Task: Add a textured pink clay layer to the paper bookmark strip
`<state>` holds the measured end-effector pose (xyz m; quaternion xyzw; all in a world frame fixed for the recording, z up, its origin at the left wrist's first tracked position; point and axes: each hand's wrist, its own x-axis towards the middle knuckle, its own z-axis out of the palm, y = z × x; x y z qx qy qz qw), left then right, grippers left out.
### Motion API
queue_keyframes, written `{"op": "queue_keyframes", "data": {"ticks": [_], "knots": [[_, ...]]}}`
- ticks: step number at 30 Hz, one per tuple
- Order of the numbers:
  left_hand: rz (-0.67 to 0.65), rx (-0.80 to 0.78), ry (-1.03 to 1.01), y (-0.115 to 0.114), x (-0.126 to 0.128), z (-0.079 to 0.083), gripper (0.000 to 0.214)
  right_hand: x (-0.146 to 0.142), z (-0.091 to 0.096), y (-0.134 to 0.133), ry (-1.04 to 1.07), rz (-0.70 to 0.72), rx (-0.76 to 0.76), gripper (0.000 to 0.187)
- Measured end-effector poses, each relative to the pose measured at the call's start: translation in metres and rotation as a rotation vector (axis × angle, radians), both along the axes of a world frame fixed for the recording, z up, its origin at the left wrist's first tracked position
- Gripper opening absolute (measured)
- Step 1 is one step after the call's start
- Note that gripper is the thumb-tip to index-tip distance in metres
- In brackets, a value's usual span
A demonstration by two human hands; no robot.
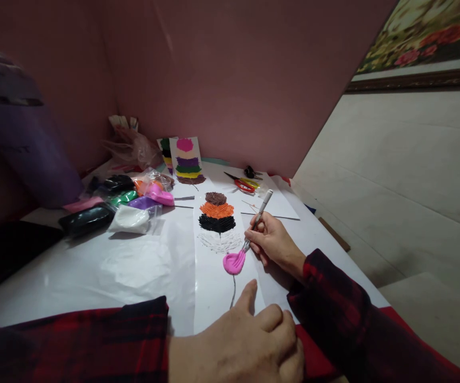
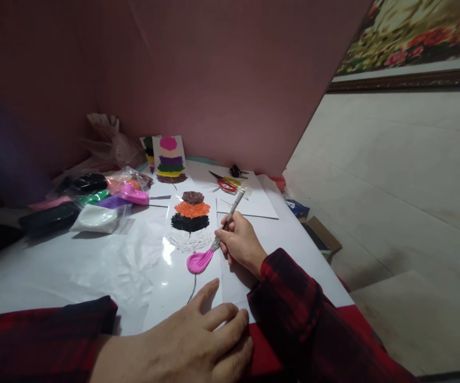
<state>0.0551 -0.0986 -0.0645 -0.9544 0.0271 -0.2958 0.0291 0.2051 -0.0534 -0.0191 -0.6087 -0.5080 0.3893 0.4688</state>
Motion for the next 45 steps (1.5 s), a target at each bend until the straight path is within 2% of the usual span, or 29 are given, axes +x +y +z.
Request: {"op": "queue_keyframes", "data": {"ticks": [10,16,21,29,45], "knots": [[-0.001,-0.016,0.015,-0.001,0.0,0.0,0.017,0.004,-0.004,0.001,0.02,-0.03,0.038,0.024],[-0.007,-0.035,0.013,0.001,0.001,-0.001,0.019,0.006,-0.006,0.001,0.149,-0.108,0.154,0.032],[0.03,-0.087,0.015,-0.001,0.004,-0.002,0.022,0.001,-0.001,-0.001,0.18,-0.134,0.278,0.031],[0.023,-0.109,0.005,-0.003,0.003,-0.001,0.023,-0.02,0.006,-0.017,0.186,-0.045,0.21,0.029],[0.008,-0.092,-0.012,-0.002,0.004,0.0,0.027,-0.016,0.003,-0.02,0.026,0.054,0.134,0.019]]}}
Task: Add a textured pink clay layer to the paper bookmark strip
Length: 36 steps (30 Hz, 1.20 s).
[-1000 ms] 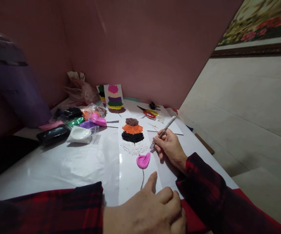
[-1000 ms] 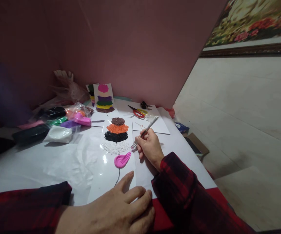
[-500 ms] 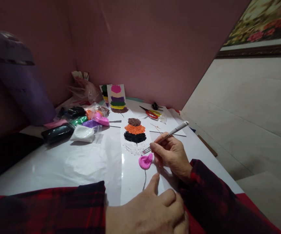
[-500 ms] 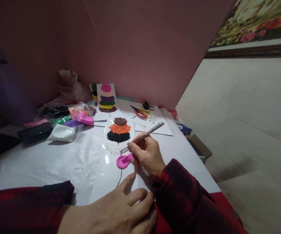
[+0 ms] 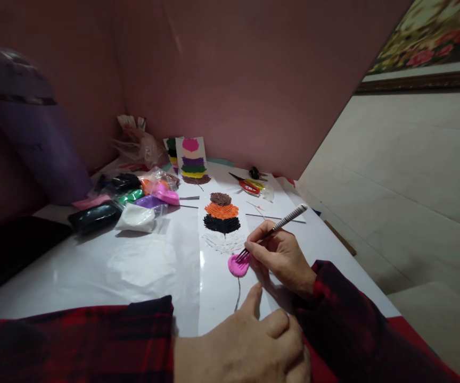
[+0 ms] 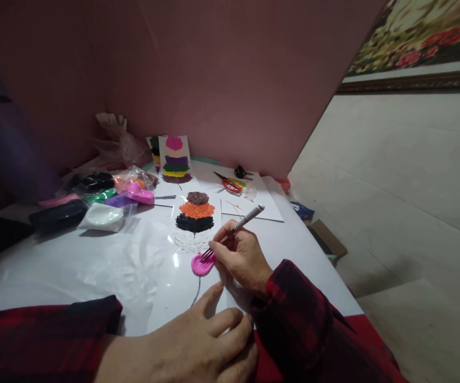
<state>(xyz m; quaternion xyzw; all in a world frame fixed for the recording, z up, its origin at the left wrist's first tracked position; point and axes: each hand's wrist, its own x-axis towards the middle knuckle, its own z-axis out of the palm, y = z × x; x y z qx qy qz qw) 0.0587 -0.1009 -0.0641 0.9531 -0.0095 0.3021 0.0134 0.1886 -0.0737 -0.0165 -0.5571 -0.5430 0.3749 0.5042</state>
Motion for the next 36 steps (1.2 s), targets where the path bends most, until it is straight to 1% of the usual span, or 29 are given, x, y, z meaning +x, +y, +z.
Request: {"op": "queue_keyframes", "data": {"ticks": [9,17,25,30,36], "knots": [[0.01,0.002,0.033,0.0,-0.001,0.004,0.021,0.004,-0.006,0.005,-0.033,0.045,0.035,0.016],[0.006,-0.002,0.04,0.0,-0.002,0.0,0.026,0.008,-0.009,0.007,-0.071,0.041,0.049,0.014],[-0.007,0.024,0.028,0.0,-0.003,0.0,0.022,0.01,-0.007,0.012,-0.064,0.014,-0.004,0.016],[0.013,0.038,0.011,0.0,-0.002,-0.002,0.022,0.01,-0.005,0.014,-0.019,-0.002,-0.064,0.018],[0.019,0.049,0.004,-0.001,-0.003,-0.002,0.023,0.012,-0.001,0.016,0.032,0.034,-0.106,0.021]]}}
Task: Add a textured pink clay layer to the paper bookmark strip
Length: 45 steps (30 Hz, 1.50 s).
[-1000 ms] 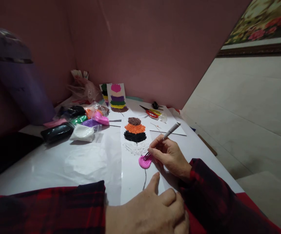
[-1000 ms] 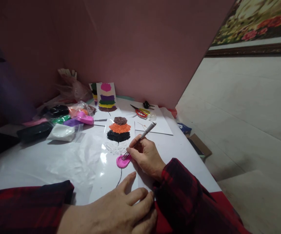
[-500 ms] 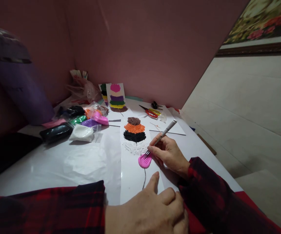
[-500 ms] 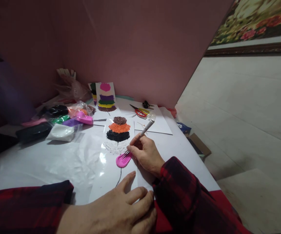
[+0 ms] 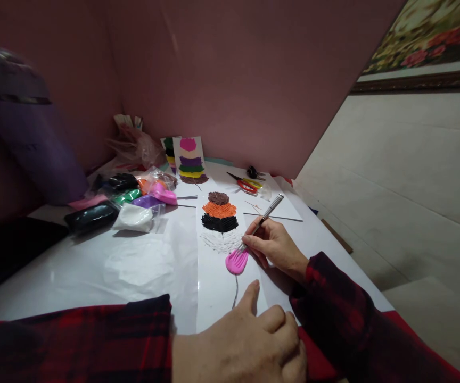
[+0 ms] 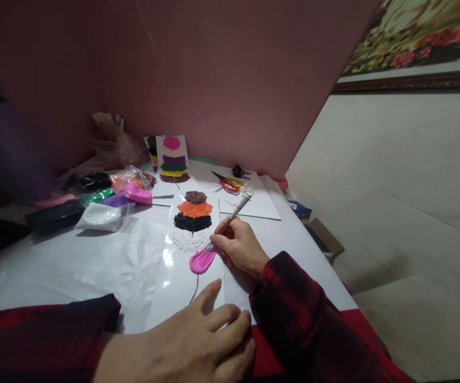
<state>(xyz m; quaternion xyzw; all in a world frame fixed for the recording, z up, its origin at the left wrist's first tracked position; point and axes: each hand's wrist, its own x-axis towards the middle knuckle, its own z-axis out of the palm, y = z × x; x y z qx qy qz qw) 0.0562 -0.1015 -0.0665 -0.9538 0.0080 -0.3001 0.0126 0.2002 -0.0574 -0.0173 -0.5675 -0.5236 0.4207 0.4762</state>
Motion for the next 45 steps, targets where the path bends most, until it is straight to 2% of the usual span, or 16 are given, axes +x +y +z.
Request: {"op": "queue_keyframes", "data": {"ticks": [16,35,45], "knots": [[-0.023,0.007,0.025,0.002,-0.003,0.005,0.016,0.01,0.002,0.005,0.028,0.017,-0.096,0.024],[-0.023,0.02,0.021,0.002,-0.002,0.004,0.017,0.014,0.0,0.007,-0.015,-0.053,-0.099,0.019],[-0.014,0.015,0.005,0.001,0.0,0.001,0.02,0.016,-0.001,0.006,0.079,-0.103,-0.077,0.025]]}}
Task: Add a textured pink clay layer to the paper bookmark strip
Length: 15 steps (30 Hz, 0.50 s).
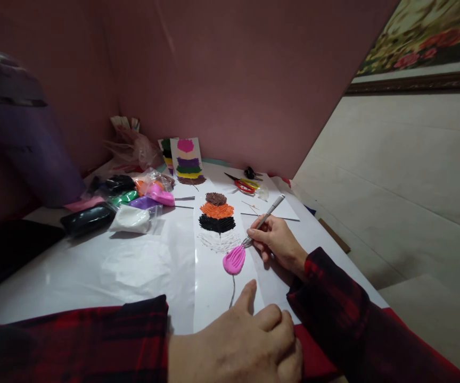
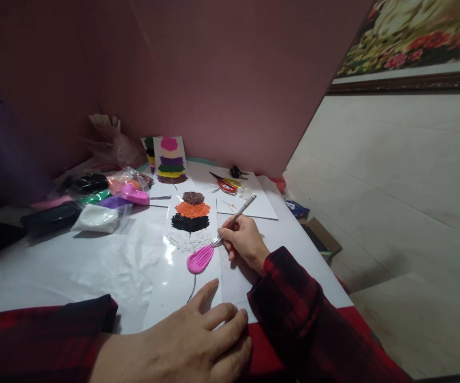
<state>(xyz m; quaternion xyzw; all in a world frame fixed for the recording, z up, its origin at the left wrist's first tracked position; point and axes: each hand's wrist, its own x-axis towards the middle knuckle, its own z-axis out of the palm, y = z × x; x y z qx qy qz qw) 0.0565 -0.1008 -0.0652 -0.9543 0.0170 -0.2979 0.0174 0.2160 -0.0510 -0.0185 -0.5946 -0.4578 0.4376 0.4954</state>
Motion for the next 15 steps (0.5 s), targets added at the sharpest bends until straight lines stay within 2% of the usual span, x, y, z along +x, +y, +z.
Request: {"op": "queue_keyframes", "data": {"ticks": [9,15], "knots": [[-0.013,0.024,-0.011,0.0023,-0.0023,0.0011,0.021,0.0009,0.0,0.0002,0.215,-0.067,0.064,0.034],[0.002,0.02,-0.008,0.0016,0.0003,0.0005,0.022,-0.007,0.0031,-0.0068,0.214,-0.037,0.101,0.033]]}}
